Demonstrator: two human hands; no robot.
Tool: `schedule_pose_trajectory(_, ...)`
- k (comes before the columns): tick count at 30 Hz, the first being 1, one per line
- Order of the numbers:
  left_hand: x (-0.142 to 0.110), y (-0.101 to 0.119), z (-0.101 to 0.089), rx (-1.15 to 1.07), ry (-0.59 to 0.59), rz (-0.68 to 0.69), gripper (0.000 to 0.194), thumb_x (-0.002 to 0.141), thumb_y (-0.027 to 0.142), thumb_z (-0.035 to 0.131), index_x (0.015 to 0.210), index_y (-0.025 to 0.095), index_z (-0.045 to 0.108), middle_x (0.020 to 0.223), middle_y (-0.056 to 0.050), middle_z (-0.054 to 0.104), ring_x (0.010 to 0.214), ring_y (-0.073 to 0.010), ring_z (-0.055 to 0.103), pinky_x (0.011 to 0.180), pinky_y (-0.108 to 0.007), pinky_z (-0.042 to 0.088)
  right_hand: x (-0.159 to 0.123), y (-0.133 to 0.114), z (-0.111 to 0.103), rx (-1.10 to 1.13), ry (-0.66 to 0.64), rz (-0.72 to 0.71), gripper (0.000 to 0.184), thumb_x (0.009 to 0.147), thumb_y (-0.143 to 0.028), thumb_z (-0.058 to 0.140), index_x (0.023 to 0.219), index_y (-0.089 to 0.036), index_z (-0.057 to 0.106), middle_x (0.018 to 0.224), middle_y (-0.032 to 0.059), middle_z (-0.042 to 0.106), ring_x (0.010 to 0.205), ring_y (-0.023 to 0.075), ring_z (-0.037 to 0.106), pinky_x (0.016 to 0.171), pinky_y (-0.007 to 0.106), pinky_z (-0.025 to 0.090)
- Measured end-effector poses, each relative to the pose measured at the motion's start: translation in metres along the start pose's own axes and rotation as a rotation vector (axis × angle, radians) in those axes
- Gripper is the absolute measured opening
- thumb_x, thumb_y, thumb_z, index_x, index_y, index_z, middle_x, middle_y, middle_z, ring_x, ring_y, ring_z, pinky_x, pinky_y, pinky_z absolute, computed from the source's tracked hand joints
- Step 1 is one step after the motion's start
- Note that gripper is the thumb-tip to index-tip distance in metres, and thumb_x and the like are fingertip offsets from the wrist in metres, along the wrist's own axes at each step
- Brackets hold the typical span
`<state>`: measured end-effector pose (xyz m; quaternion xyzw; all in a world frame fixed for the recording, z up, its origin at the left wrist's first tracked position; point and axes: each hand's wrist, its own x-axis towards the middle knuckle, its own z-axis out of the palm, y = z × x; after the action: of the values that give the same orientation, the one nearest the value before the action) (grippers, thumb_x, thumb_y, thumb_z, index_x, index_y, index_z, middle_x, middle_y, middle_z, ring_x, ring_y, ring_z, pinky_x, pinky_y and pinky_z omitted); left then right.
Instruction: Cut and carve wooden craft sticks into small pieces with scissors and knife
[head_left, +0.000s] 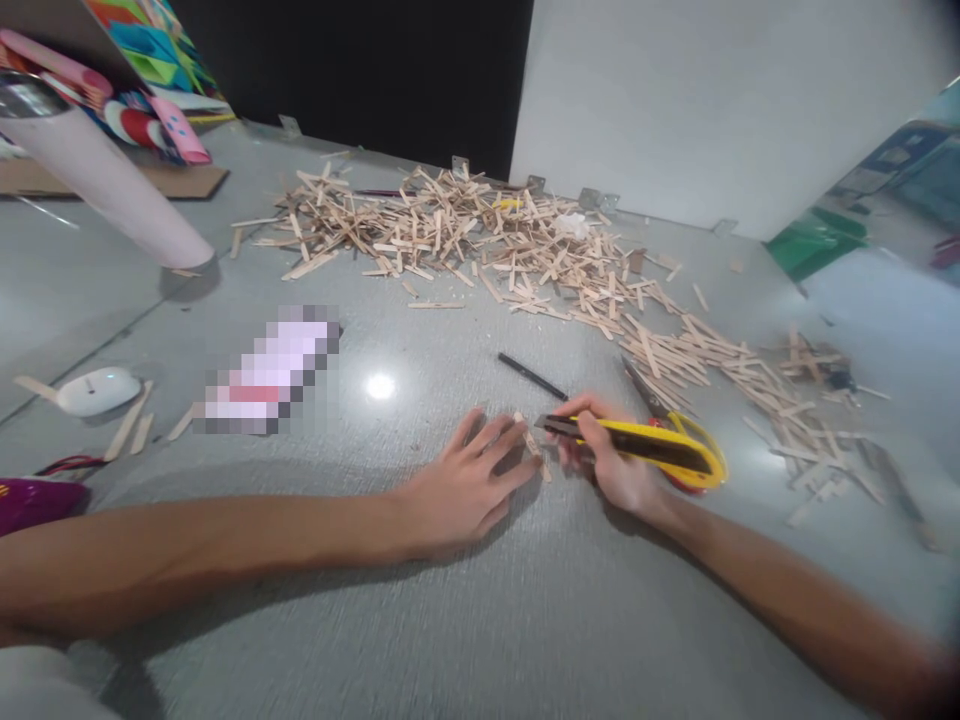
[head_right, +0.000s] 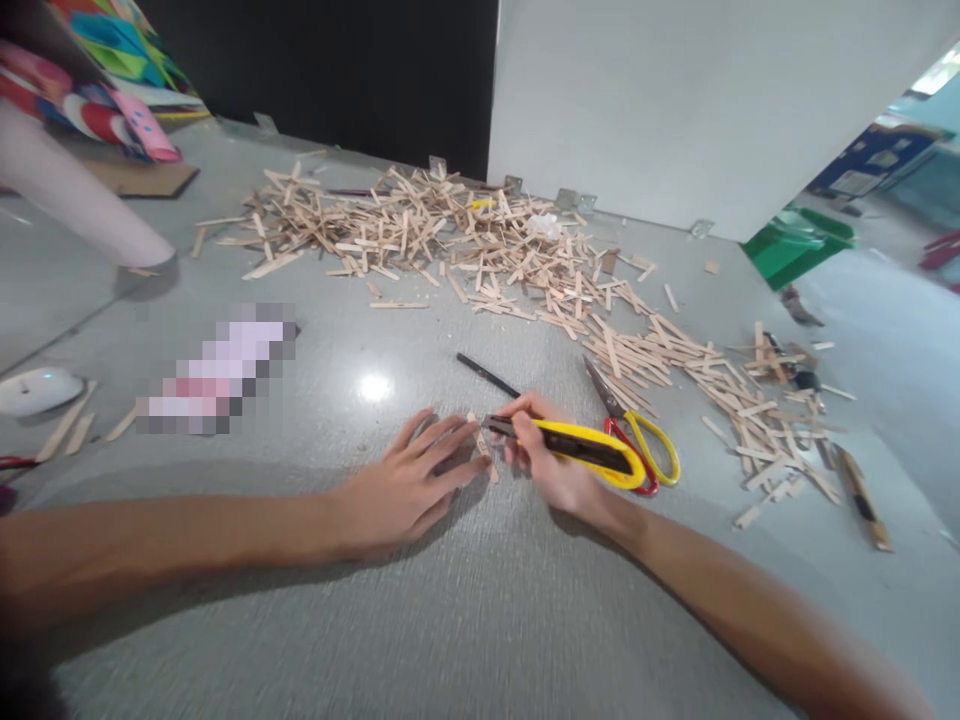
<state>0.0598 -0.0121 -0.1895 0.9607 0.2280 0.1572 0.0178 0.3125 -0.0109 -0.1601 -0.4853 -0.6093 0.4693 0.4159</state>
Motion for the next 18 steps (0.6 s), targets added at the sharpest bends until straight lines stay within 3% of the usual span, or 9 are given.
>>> schedule_pose_trajectory(2,0.001,0.000,-0.001,-0.030,0.024,0.002,0.047,0.107,0.022,0.053,0.154,0.016,0.051,0.157,-0.026,0.056,0.153,-0.0465,0.047,0.123,-0.073,0.040,0.003,0.002,-0.001,0.233,-0.010,-0.081,0.040,0.108,-0.058,0.051,0.120,-0.029,0.075,0.136,0.0097,0.075,0.093,0.0260,0.075,0.082,0.044,0.060)
schedule_pose_trajectory(5,0.003,-0.001,-0.004,-0.138,0.149,-0.032,0.043,0.107,0.015,0.049,0.150,0.016,0.049,0.153,-0.022,0.060,0.147,-0.0418,0.053,0.121,-0.068,0.046,0.008,-0.004,-0.001,0.491,-0.130,-0.121,0.055,0.103,-0.061,0.047,0.148,-0.035,0.066,0.173,0.0059,0.049,0.134,0.0383,0.067,0.111,0.061,0.053)
schedule_pose_trajectory(9,0.009,-0.002,-0.017,-0.348,0.405,-0.222,0.031,0.109,0.012,0.051,0.139,0.019,0.051,0.142,-0.018,0.062,0.136,-0.0291,0.062,0.112,-0.048,0.057,0.001,-0.021,0.000,0.581,-0.285,-0.164,0.068,0.100,-0.059,0.049,0.167,-0.047,0.044,0.184,-0.0021,0.031,0.151,0.0435,0.055,0.124,0.071,0.038)
schedule_pose_trajectory(11,0.012,-0.002,-0.025,-0.422,0.467,-0.269,0.028,0.110,0.015,0.056,0.137,0.021,0.054,0.140,-0.016,0.062,0.136,-0.0266,0.062,0.112,-0.045,0.057,-0.007,-0.031,0.001,0.560,-0.350,-0.175,0.071,0.100,-0.058,0.051,0.169,-0.053,0.037,0.185,-0.0070,0.026,0.157,0.0425,0.048,0.128,0.072,0.031)
schedule_pose_trajectory(14,0.017,0.000,-0.035,-0.514,0.447,-0.193,0.028,0.111,0.020,0.062,0.138,0.022,0.060,0.144,-0.015,0.062,0.140,-0.0260,0.059,0.115,-0.044,0.054,-0.020,-0.043,0.006,0.523,-0.446,-0.130,0.068,0.104,-0.059,0.049,0.170,-0.059,0.031,0.187,-0.0126,0.018,0.162,0.0383,0.042,0.131,0.069,0.028)
schedule_pose_trajectory(18,0.024,0.009,-0.043,-0.646,0.349,-0.115,0.014,0.110,0.025,0.066,0.121,0.023,0.074,0.133,-0.009,0.074,0.130,-0.0249,0.064,0.113,-0.042,0.052,-0.037,-0.053,0.018,0.516,-0.539,-0.086,0.071,0.107,-0.065,0.048,0.173,-0.057,0.022,0.189,-0.0084,0.010,0.168,0.0328,0.032,0.132,0.063,0.028)
